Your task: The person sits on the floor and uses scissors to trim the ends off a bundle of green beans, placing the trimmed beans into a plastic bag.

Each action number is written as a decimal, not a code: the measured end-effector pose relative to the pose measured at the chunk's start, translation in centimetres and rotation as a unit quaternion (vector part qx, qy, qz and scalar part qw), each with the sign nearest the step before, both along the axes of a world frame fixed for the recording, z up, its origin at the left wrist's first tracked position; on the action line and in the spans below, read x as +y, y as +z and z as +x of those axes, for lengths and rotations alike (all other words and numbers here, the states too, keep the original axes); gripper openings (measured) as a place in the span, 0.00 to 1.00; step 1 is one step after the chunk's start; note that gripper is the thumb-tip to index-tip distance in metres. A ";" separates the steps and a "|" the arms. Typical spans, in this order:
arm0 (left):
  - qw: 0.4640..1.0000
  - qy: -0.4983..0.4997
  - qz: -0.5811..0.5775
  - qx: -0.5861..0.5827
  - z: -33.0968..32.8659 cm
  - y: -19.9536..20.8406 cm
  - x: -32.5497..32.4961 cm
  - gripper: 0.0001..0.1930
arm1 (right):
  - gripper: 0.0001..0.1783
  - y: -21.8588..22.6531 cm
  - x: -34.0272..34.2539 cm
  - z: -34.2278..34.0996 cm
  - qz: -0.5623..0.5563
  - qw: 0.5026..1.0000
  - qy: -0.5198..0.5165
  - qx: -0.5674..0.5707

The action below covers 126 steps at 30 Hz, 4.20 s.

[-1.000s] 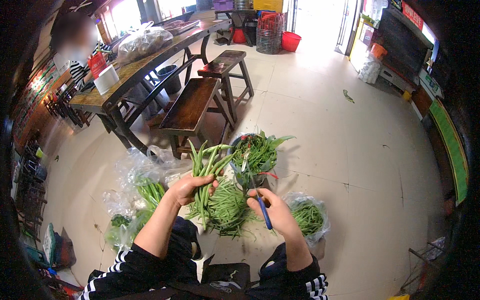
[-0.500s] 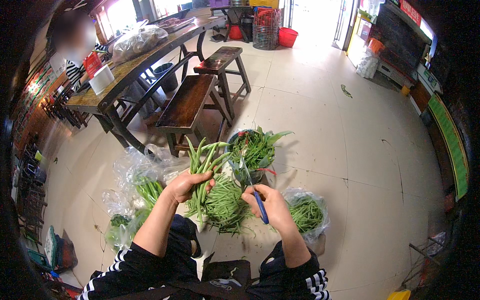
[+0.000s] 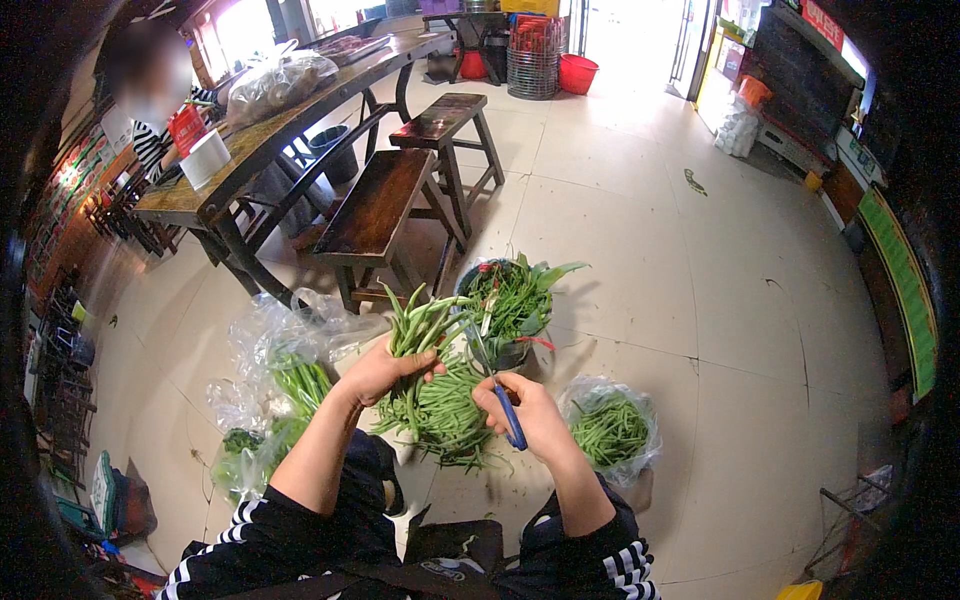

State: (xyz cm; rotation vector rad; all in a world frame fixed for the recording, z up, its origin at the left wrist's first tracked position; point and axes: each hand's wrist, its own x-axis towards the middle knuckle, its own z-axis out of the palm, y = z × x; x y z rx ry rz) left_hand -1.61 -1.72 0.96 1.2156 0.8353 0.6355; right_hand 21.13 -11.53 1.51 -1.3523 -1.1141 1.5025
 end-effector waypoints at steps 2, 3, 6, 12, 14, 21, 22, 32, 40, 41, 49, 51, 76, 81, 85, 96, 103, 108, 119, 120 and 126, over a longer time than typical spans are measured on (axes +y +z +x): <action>1.000 -0.005 -0.003 0.005 -0.1 0.0 0.0 0.15 | 0.17 0.7 -0.2 0.0 0.005 1.000 0.005 -0.008; 1.000 -0.008 -0.004 0.007 -0.1 0.0 0.0 0.16 | 0.16 0.9 -0.2 0.0 -0.002 1.000 0.004 -0.023; 1.000 0.006 -0.007 -0.002 -0.2 -0.2 0.0 0.16 | 0.16 1.6 -0.4 0.0 -0.012 0.999 0.001 -0.053; 0.999 0.032 0.021 0.034 -0.3 0.2 0.1 0.12 | 0.17 1.5 -0.9 -0.3 0.004 1.000 0.020 -0.019; 0.999 0.023 0.030 0.035 -0.3 0.5 -0.1 0.13 | 0.18 0.6 -0.7 -0.3 0.029 0.999 0.021 -0.017; 0.998 0.004 0.024 0.065 0.1 1.5 -0.5 0.13 | 0.20 1.0 -0.9 -0.1 0.009 0.999 0.034 -0.039; 0.998 0.006 0.021 0.056 0.0 1.3 -0.4 0.13 | 0.20 1.3 -1.0 -0.2 0.007 0.998 0.033 -0.047; 0.983 -0.024 -0.157 -0.097 -0.2 0.1 -0.5 0.15 | 0.20 1.4 -1.2 -0.3 0.014 0.998 0.021 -0.052; 0.948 0.012 -0.262 -0.178 0.1 -1.5 -0.3 0.16 | 0.16 1.7 -1.4 -0.8 0.032 0.998 -0.006 -0.053; 0.953 0.021 -0.250 -0.169 0.2 -1.4 -0.3 0.16 | 0.16 1.6 -1.4 -0.8 0.034 0.998 -0.013 -0.047; 0.995 0.029 -0.070 -0.065 0.9 -0.2 -0.7 0.15 | 0.20 1.1 -1.2 -0.4 -0.020 0.989 0.014 0.146; 0.999 0.012 -0.025 -0.043 0.8 -0.5 -0.6 0.16 | 0.20 1.1 -1.3 -0.4 -0.011 0.988 0.012 0.156; 0.829 0.061 0.494 0.254 -0.8 -0.5 0.0 0.25 | 0.23 1.2 -2.0 0.9 0.077 0.978 -0.003 -0.194; 0.814 0.034 0.509 0.277 -0.2 0.5 -0.6 0.28 | 0.23 1.8 -2.0 0.8 0.074 0.974 0.003 -0.215; 0.802 0.031 0.519 0.294 0.0 0.9 -0.8 0.29 | 0.21 2.4 -2.0 0.8 0.019 0.992 0.002 -0.121; 0.790 0.016 0.543 0.283 0.1 0.3 -0.7 0.29 | 0.19 1.2 -1.5 1.1 0.041 0.991 -0.001 -0.131; 0.953 0.108 0.248 0.136 0.5 -0.5 -0.3 0.16 | 0.22 1.6 -2.0 0.2 0.084 0.992 -0.041 -0.085; 0.967 0.118 0.182 0.131 0.9 0.3 -0.5 0.11 | 0.22 2.0 -2.4 -0.6 0.097 0.986 0.002 -0.137; 0.978 0.082 0.156 0.114 0.6 -0.8 -0.4 0.14 | 0.20 2.5 -2.4 -1.3 0.053 0.995 -0.014 -0.081; 0.979 0.082 0.150 0.111 0.6 -0.9 -0.4 0.15 | 0.20 2.4 -2.5 -1.3 0.051 0.996 -0.023 -0.066; 0.928 0.084 0.274 0.238 1.0 0.3 -0.6 0.14 | 0.20 2.3 -2.0 -0.6 0.098 0.986 -0.024 -0.131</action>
